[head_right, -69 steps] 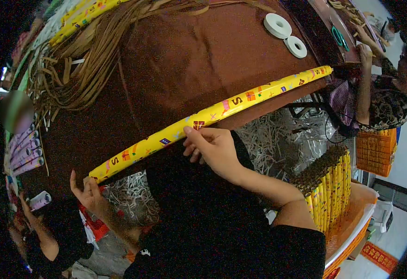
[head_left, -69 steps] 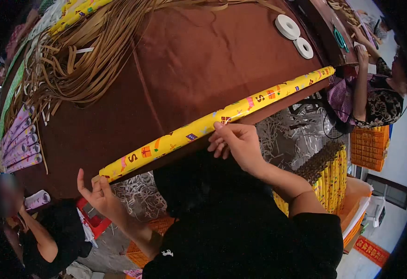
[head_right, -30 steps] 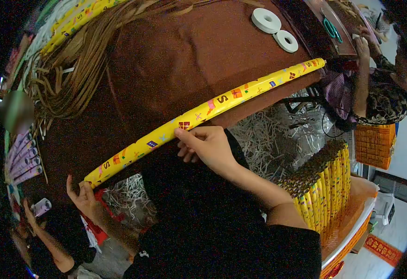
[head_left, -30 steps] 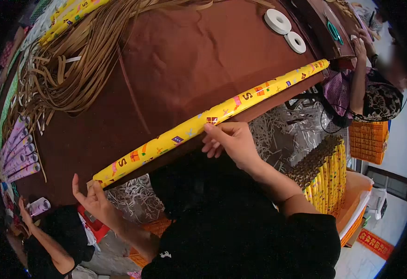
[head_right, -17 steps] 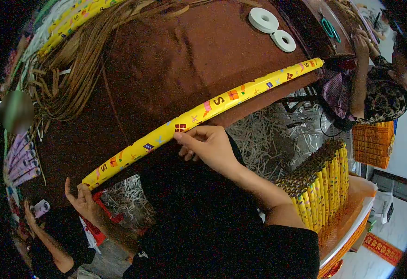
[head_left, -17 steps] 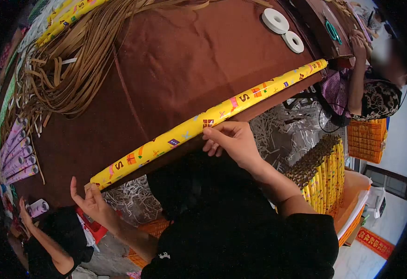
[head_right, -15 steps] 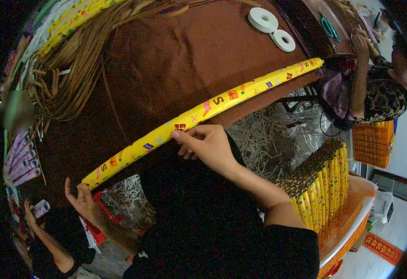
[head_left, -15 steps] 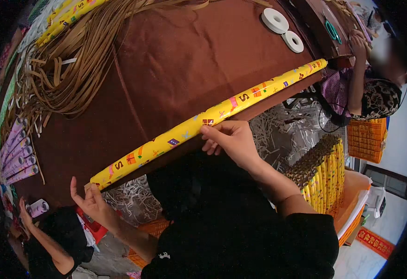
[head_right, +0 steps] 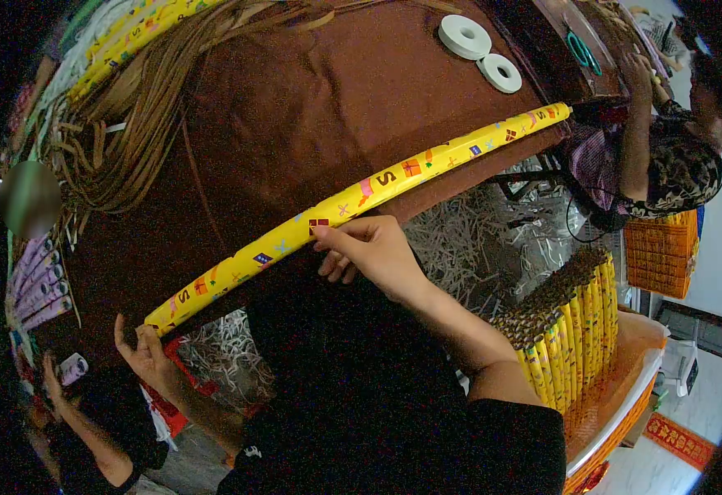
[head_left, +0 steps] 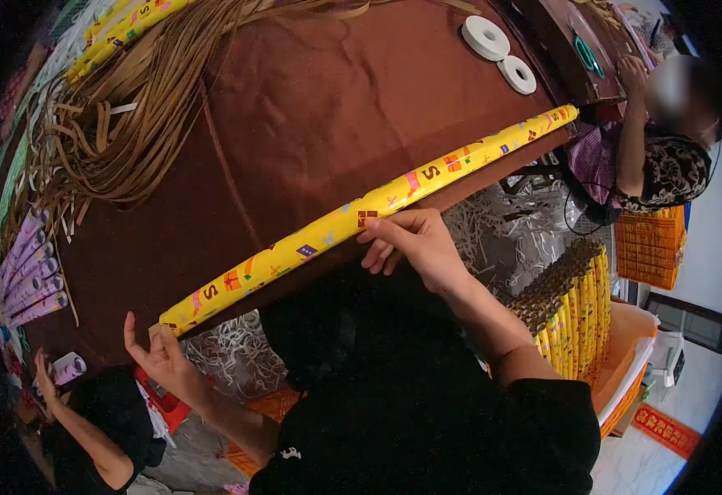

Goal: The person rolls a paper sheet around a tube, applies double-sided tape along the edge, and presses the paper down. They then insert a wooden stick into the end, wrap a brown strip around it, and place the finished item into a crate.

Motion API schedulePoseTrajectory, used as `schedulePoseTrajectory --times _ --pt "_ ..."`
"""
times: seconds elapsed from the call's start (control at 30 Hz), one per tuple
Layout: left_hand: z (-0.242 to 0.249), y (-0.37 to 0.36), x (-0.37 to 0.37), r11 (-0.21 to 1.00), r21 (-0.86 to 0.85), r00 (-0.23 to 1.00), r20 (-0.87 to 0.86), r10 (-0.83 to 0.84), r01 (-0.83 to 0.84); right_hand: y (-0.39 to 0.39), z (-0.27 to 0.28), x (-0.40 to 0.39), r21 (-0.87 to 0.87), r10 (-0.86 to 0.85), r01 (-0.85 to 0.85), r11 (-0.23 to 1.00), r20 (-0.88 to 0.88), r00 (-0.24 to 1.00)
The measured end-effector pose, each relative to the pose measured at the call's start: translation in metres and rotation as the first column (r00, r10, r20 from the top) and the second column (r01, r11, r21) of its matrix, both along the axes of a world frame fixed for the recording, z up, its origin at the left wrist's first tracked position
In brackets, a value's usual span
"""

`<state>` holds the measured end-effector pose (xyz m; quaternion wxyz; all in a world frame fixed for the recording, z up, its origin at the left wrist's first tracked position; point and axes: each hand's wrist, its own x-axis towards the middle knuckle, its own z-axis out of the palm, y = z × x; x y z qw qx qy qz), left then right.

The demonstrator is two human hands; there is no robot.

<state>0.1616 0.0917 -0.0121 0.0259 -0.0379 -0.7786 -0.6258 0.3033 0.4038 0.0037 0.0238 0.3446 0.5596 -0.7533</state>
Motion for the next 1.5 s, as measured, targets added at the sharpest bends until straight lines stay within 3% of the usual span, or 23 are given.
schedulePoseTrajectory --times 0.1,0.27,0.37,0.5,0.6,0.67,0.77,1.0,1.17,1.27,1.4,1.5 --pt "-0.001 -0.003 -0.001 0.999 -0.051 1.000 -0.030 0.006 -0.008 -0.001 -0.001 -0.002 0.006 -0.012 0.011 1.000 0.050 0.999" --pt "0.006 0.001 0.001 0.998 -0.055 0.999 0.027 0.025 -0.024 0.003 -0.006 0.002 -0.102 -0.017 0.012 0.995 -0.049 0.999" --pt "0.000 -0.004 0.000 1.000 0.013 0.999 0.027 -0.023 0.023 0.003 -0.008 0.003 -0.043 0.016 -0.020 0.999 -0.084 0.996" --pt "-0.001 -0.004 0.000 1.000 -0.017 1.000 -0.002 -0.015 0.015 0.003 -0.010 0.007 -0.029 0.030 -0.033 0.999 -0.087 0.996" --pt "-0.001 -0.005 0.000 0.999 -0.008 0.999 0.014 -0.032 0.033 0.001 -0.014 0.012 0.055 0.007 -0.002 0.998 -0.087 0.996" --pt "0.000 -0.005 0.000 0.999 -0.033 0.999 0.018 -0.032 0.032 0.000 -0.015 0.014 0.242 -0.027 0.059 0.968 -0.132 0.991" --pt "0.004 0.002 0.002 1.000 -0.031 0.999 0.032 -0.005 0.006 0.008 -0.005 0.008 0.227 -0.079 0.072 0.971 0.022 0.997" --pt "0.007 0.004 0.000 0.999 -0.032 0.999 0.035 -0.014 0.015 0.012 -0.003 0.013 0.235 -0.074 0.072 0.969 -0.003 0.997" --pt "0.004 0.000 -0.001 0.997 -0.065 0.999 0.037 -0.031 0.034 0.023 -0.002 0.021 0.109 -0.052 0.052 0.993 0.000 0.999" --pt "0.003 -0.003 -0.002 0.998 -0.035 0.997 0.062 -0.044 0.046 0.029 0.002 0.017 0.161 -0.150 0.142 0.977 0.040 0.988" --pt "0.002 -0.008 -0.004 0.993 -0.074 0.996 0.024 -0.088 0.089 0.036 -0.002 0.022 0.190 -0.115 0.108 0.976 0.026 0.993" --pt "0.001 -0.007 -0.003 0.995 -0.092 0.999 0.025 -0.029 0.031 0.040 -0.004 0.028 0.217 -0.081 0.078 0.973 0.002 0.997"
